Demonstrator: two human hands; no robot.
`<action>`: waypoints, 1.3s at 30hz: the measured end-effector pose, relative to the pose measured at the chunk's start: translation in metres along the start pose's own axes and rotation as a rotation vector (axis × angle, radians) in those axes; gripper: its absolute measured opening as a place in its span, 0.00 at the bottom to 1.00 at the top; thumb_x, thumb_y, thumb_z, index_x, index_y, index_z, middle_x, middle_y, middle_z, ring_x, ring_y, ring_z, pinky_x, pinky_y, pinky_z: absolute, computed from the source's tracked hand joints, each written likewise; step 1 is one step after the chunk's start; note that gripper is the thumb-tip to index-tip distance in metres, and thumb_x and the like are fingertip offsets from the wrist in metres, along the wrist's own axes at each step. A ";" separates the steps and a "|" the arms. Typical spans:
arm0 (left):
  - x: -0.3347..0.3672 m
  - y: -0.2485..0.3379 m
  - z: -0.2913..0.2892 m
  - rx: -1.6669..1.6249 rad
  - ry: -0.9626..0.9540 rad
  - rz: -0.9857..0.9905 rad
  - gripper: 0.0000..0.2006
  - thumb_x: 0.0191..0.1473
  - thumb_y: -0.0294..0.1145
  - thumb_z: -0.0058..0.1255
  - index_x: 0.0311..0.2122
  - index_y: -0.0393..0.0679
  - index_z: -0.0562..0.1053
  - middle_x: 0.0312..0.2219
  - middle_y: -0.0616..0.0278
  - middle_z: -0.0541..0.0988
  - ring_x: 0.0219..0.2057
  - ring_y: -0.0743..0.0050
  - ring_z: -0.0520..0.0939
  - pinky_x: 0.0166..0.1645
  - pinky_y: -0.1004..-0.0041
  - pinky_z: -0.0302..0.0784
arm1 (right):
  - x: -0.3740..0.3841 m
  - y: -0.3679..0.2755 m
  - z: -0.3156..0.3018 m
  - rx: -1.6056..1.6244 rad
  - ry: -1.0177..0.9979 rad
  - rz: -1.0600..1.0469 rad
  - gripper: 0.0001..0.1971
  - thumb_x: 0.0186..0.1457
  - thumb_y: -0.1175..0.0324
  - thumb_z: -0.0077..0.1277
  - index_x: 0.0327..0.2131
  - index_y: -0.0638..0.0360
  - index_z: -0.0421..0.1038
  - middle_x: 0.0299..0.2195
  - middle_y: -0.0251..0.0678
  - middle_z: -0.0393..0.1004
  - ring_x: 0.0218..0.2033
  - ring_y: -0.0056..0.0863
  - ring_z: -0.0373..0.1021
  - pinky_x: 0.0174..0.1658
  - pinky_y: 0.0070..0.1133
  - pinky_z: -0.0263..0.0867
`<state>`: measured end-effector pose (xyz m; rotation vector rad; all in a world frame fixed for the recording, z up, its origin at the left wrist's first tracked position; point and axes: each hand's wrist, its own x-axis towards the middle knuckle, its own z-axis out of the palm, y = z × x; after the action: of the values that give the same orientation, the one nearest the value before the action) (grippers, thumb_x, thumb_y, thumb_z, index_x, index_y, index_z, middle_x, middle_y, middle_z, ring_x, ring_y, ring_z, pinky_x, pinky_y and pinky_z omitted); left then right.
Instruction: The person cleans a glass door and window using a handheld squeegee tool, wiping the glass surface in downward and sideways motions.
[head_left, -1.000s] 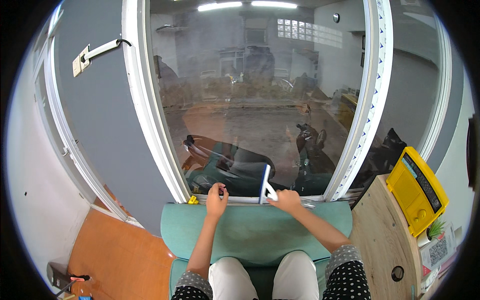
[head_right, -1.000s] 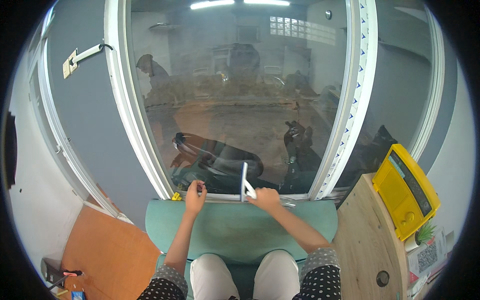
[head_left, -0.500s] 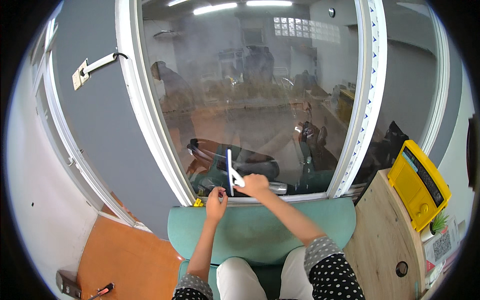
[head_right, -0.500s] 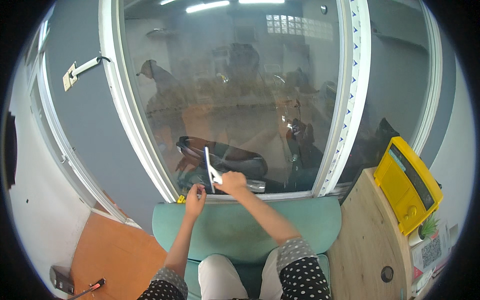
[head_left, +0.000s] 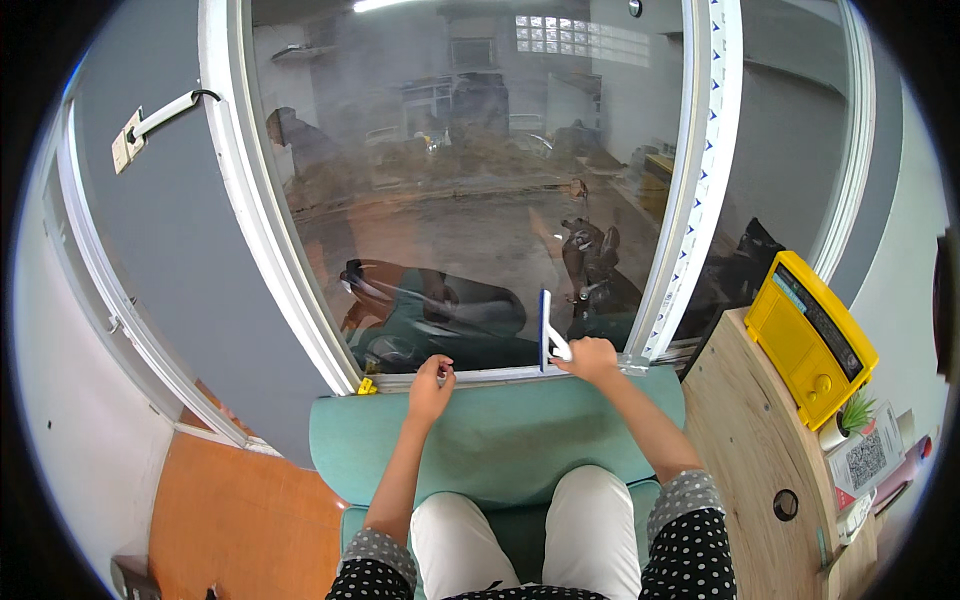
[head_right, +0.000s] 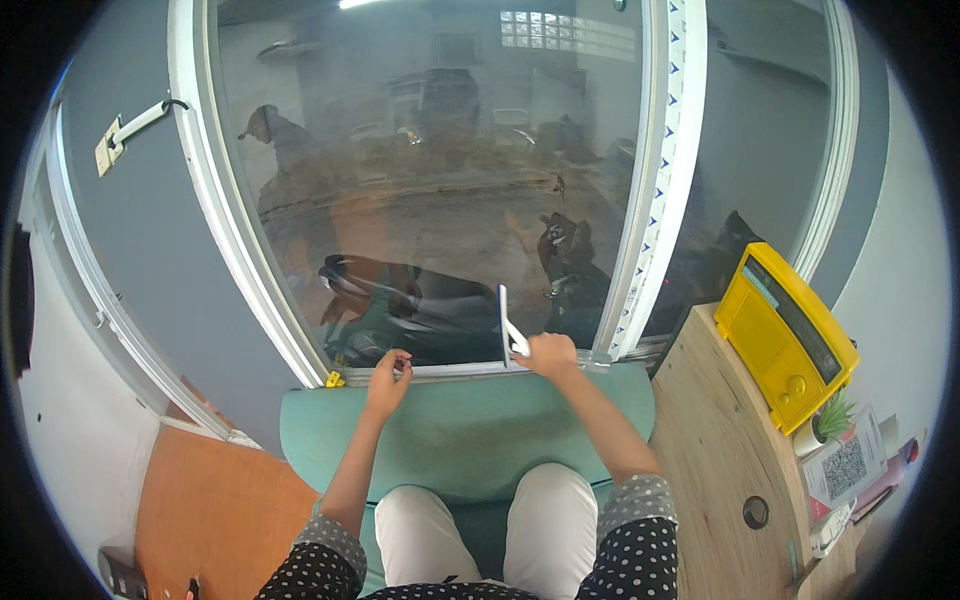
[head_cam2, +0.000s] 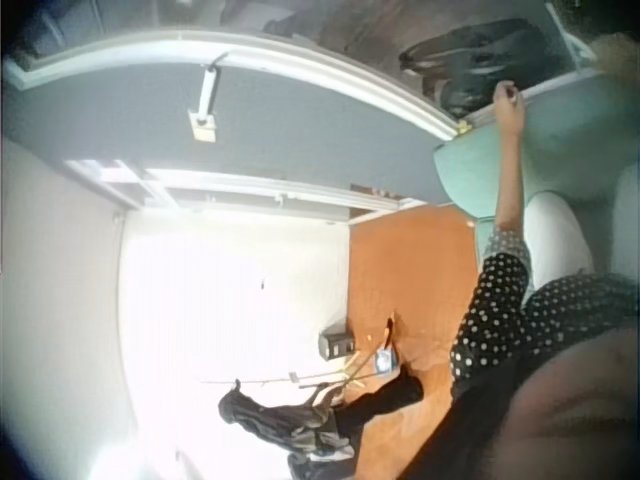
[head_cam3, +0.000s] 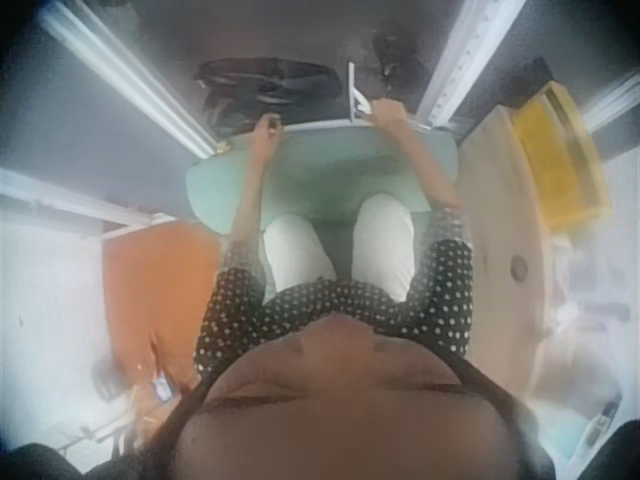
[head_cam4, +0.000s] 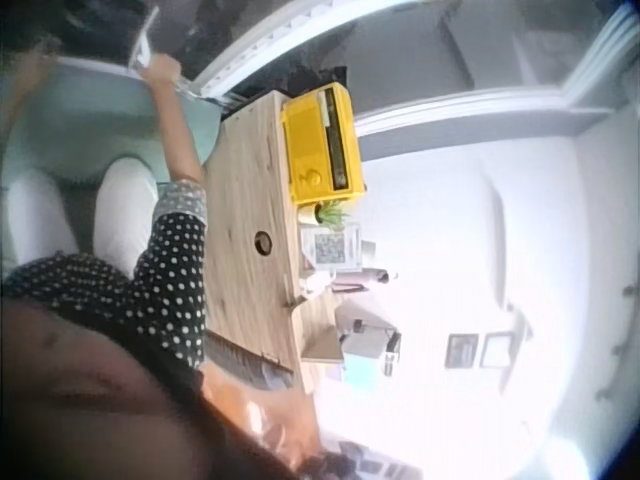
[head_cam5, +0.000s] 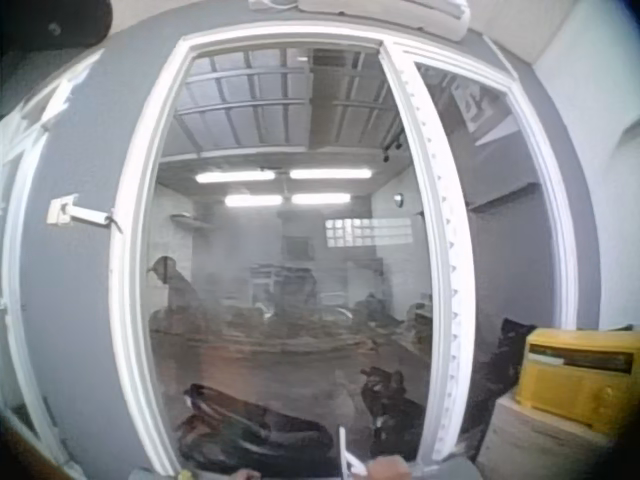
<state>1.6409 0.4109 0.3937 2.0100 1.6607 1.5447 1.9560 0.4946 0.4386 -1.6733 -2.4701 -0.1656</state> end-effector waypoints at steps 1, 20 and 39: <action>0.002 0.002 0.003 -0.003 -0.004 0.003 0.07 0.49 0.24 0.49 0.36 0.39 0.70 0.26 0.60 0.74 0.27 0.73 0.75 0.28 0.75 0.69 | 0.002 -0.006 -0.001 0.008 0.013 -0.018 0.29 0.43 0.36 0.48 0.27 0.55 0.78 0.24 0.40 0.76 0.27 0.38 0.75 0.31 0.30 0.70; 0.015 0.011 0.030 0.021 -0.011 -0.059 0.08 0.49 0.24 0.48 0.37 0.40 0.70 0.25 0.61 0.75 0.27 0.74 0.76 0.29 0.76 0.68 | 0.041 -0.054 0.018 0.131 -0.040 -0.232 0.26 0.41 0.38 0.51 0.26 0.54 0.78 0.23 0.39 0.77 0.27 0.35 0.75 0.30 0.30 0.70; 0.033 0.075 0.171 -0.229 -0.196 0.030 0.07 0.49 0.23 0.49 0.36 0.39 0.70 0.26 0.59 0.75 0.27 0.70 0.76 0.35 0.74 0.71 | -0.038 0.141 0.018 0.057 -0.006 0.188 0.32 0.43 0.34 0.47 0.26 0.58 0.77 0.23 0.44 0.76 0.28 0.40 0.75 0.32 0.33 0.70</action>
<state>1.8132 0.4895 0.3800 2.0001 1.3234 1.4204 2.0992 0.5156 0.4146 -1.8700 -2.2821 -0.0676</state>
